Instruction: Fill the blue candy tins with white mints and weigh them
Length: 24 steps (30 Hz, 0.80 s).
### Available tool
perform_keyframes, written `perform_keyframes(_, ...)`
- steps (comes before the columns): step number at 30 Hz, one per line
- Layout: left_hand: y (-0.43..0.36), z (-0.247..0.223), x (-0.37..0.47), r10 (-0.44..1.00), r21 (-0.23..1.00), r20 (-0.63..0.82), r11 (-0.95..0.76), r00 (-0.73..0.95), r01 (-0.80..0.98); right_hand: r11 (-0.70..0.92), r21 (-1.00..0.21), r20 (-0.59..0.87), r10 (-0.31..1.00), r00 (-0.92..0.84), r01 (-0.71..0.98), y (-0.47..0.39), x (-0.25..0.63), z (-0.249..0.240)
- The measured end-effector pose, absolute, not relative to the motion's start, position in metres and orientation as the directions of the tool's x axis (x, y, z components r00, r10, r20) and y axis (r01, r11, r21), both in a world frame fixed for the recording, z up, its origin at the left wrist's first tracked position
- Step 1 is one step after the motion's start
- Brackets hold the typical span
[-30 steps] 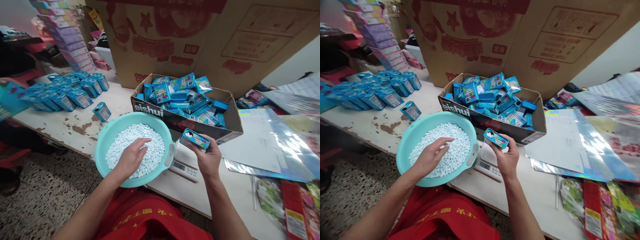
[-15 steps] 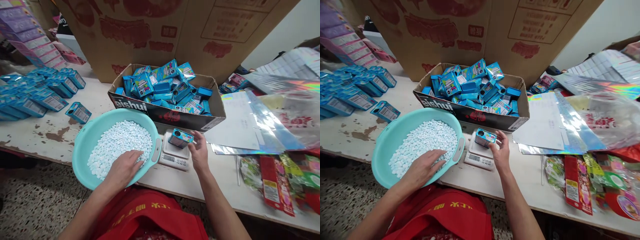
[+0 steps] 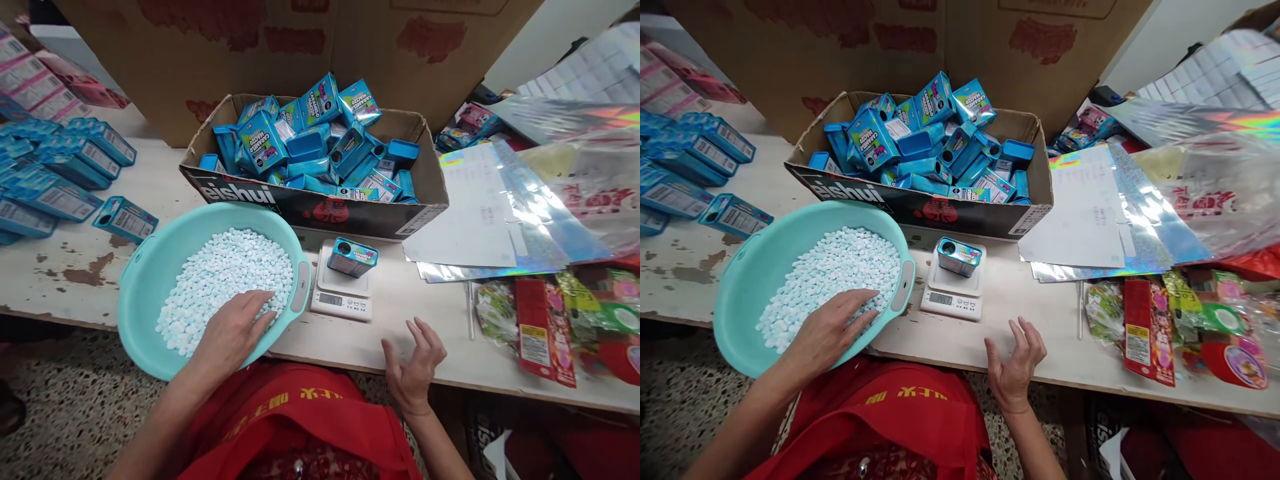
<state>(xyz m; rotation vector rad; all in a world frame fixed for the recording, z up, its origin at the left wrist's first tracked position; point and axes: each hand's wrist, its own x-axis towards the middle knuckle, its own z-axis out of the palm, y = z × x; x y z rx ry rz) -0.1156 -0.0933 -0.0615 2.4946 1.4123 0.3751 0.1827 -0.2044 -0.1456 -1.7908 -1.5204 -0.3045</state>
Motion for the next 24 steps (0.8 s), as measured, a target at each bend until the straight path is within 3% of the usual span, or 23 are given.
perform_keyframes(15, -0.091, -0.060, -0.114, 0.865, 0.281, 0.127, -0.501, 0.486, 0.818, -0.018, -0.384, 0.620, 0.736, 0.273, 0.923, -0.199, 0.181, -0.155)
perform_keyframes(19, -0.100, -0.054, -0.113, 0.848, 0.277, 0.233, -0.527, 0.476, 0.803, -0.019, -0.386, 0.615, 0.740, 0.273, 0.922, -0.199, 0.181, -0.156)
perform_keyframes(24, -0.126, -0.051, -0.101, 0.838, 0.123, 0.223, -0.531, 0.498, 0.838, -0.023, -0.386, 0.609, 0.745, 0.273, 0.922, -0.199, 0.181, -0.158)
